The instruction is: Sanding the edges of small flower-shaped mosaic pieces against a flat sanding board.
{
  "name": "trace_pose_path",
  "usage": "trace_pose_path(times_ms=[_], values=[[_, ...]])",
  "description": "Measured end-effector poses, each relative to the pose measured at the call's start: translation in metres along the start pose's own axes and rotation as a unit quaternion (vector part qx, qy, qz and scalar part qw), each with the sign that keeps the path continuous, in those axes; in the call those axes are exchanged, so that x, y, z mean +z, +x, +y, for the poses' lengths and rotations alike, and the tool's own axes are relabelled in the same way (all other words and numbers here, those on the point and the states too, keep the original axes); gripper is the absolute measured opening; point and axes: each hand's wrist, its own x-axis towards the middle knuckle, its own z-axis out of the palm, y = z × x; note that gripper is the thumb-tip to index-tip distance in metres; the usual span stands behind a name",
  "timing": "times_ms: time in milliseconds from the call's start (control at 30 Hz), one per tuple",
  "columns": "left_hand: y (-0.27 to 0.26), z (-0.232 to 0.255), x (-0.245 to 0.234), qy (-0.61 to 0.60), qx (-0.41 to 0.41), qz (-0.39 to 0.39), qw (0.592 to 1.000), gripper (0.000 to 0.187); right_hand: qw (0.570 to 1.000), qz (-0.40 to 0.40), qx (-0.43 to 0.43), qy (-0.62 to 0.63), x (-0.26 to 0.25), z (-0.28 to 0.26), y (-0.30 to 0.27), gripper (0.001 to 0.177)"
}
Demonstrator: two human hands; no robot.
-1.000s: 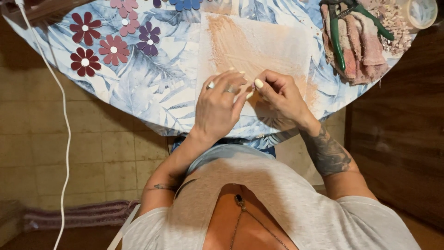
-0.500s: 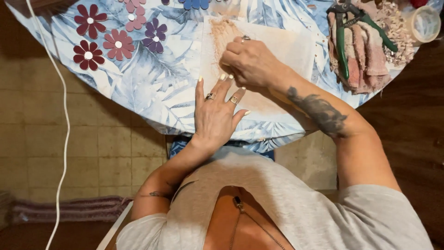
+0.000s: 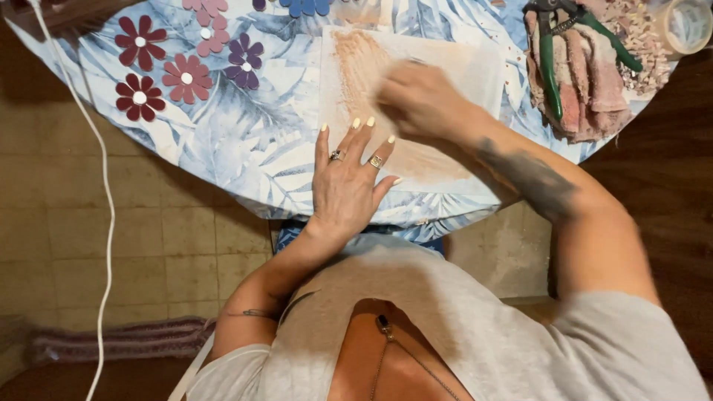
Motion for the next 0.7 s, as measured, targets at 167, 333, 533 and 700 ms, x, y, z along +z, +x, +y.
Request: trace_pose_path(times_ms=[167, 333, 533, 700], values=[[0.001, 0.0, -0.001, 0.015, -0.003, 0.004, 1.0, 0.046, 0.998, -0.05, -0.007, -0.031, -0.008, -0.006, 0.021, 0.016], [-0.001, -0.001, 0.004, 0.034, 0.006, 0.002, 0.999, 0.045, 0.983, -0.15, 0.07, -0.081, -0.041, 0.023, -0.086, 0.013], [-0.001, -0.001, 0.003, -0.083, 0.003, 0.029, 0.996, 0.041, 0.997, 0.003, 0.053, -0.059, 0.002, 0.018, -0.047, 0.008], [-0.002, -0.002, 0.008, -0.069, -0.004, 0.023, 0.997, 0.042, 0.994, 0.075, -0.063, -0.044, 0.039, 0.011, 0.026, 0.013]])
